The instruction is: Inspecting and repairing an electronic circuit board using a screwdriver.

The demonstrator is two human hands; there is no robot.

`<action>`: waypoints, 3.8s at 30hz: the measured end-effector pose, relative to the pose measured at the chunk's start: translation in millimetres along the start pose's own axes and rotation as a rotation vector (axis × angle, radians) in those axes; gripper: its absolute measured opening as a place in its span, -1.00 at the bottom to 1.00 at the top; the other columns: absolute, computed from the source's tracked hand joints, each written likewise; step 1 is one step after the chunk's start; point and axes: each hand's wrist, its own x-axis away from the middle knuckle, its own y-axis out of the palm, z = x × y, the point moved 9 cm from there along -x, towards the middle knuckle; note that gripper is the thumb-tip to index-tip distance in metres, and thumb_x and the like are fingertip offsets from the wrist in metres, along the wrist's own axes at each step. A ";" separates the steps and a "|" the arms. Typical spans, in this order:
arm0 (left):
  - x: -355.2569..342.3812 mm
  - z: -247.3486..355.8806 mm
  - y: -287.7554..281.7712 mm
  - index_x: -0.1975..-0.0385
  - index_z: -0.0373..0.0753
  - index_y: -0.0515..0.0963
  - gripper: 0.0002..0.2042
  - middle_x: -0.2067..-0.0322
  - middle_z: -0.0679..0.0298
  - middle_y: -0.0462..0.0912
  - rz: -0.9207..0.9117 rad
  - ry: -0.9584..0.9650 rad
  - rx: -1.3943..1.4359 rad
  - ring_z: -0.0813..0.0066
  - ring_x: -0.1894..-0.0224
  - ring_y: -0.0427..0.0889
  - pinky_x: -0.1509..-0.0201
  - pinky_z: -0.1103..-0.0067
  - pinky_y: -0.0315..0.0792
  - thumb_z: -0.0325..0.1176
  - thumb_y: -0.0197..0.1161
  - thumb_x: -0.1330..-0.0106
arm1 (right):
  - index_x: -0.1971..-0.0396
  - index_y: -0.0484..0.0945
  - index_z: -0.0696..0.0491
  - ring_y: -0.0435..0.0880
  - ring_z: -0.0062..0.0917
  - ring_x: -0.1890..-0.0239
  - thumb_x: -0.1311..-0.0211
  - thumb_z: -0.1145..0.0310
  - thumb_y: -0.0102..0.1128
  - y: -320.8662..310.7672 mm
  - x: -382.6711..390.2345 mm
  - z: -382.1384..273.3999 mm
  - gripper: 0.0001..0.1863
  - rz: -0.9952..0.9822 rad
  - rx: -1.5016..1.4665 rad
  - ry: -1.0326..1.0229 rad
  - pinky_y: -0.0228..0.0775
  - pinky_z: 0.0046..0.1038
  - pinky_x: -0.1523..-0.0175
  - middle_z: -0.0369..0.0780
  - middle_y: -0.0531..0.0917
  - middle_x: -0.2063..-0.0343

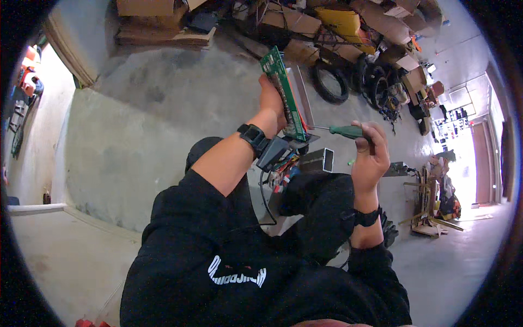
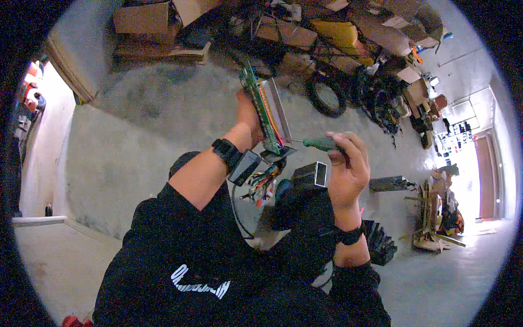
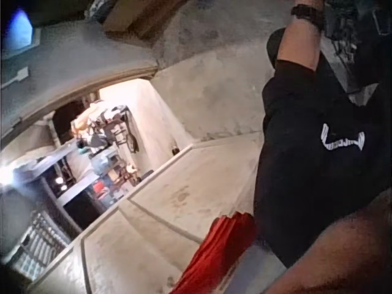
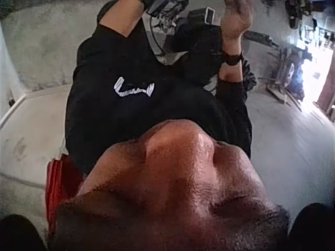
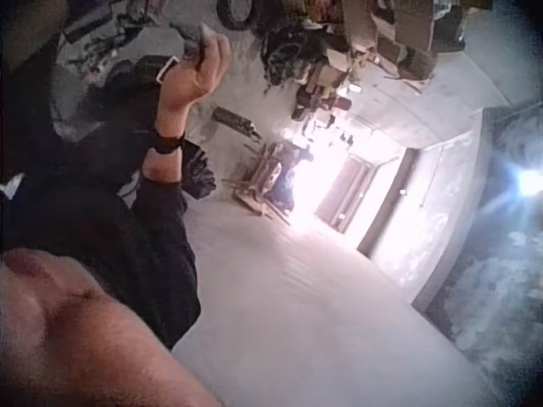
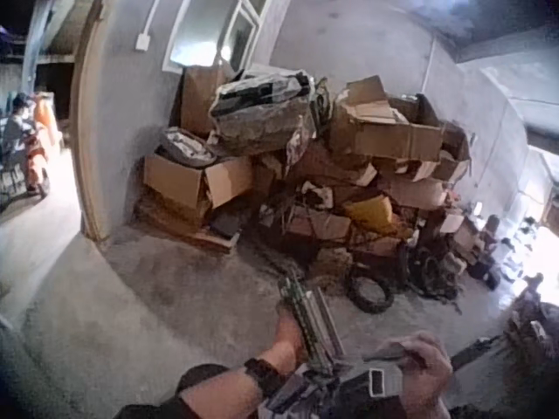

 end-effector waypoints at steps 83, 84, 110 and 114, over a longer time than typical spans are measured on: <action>60.0 -138.1 -90.8 -0.02 -0.15 0.41 -0.57 0.05 0.15 0.54 0.039 -0.004 -0.375 0.21 -0.02 0.56 -0.07 0.25 0.51 0.06 -0.16 -0.48 | 0.12 0.54 0.14 0.60 -0.29 0.07 -0.04 0.62 0.27 26.8 72.1 88.7 -0.66 -0.341 -0.732 0.155 0.44 -0.35 -0.05 -0.15 0.62 0.17; 63.6 -142.7 -100.2 -0.02 -0.15 0.41 -0.58 0.05 0.14 0.54 0.047 -0.031 -0.366 0.21 -0.02 0.56 -0.07 0.25 0.51 0.06 -0.16 -0.48 | 0.10 0.55 0.14 0.62 -0.30 0.08 -0.04 0.62 0.27 29.0 76.6 85.9 -0.64 -0.385 -0.700 0.142 0.44 -0.37 -0.05 -0.15 0.64 0.16; 84.3 -133.5 -257.6 -0.17 -0.15 0.32 -0.55 -0.15 0.10 0.46 0.136 -0.106 -0.180 0.13 -0.13 0.51 -0.22 0.20 0.45 0.03 -0.18 -0.51 | -0.09 0.31 0.03 0.68 -0.24 0.09 -0.17 0.63 0.26 77.5 167.4 48.8 -0.49 -0.185 -0.479 0.222 0.49 -0.28 -0.01 -0.05 0.62 0.12; 87.4 -134.0 -253.4 -0.12 -0.14 0.35 -0.53 -0.03 0.08 0.51 0.136 -0.069 -0.184 0.11 -0.06 0.54 -0.16 0.17 0.46 0.09 -0.18 -0.49 | -0.10 0.28 0.01 0.68 -0.22 0.09 -0.19 0.65 0.22 83.2 166.8 50.0 -0.49 -0.181 -0.595 0.301 0.52 -0.28 0.00 -0.05 0.58 0.10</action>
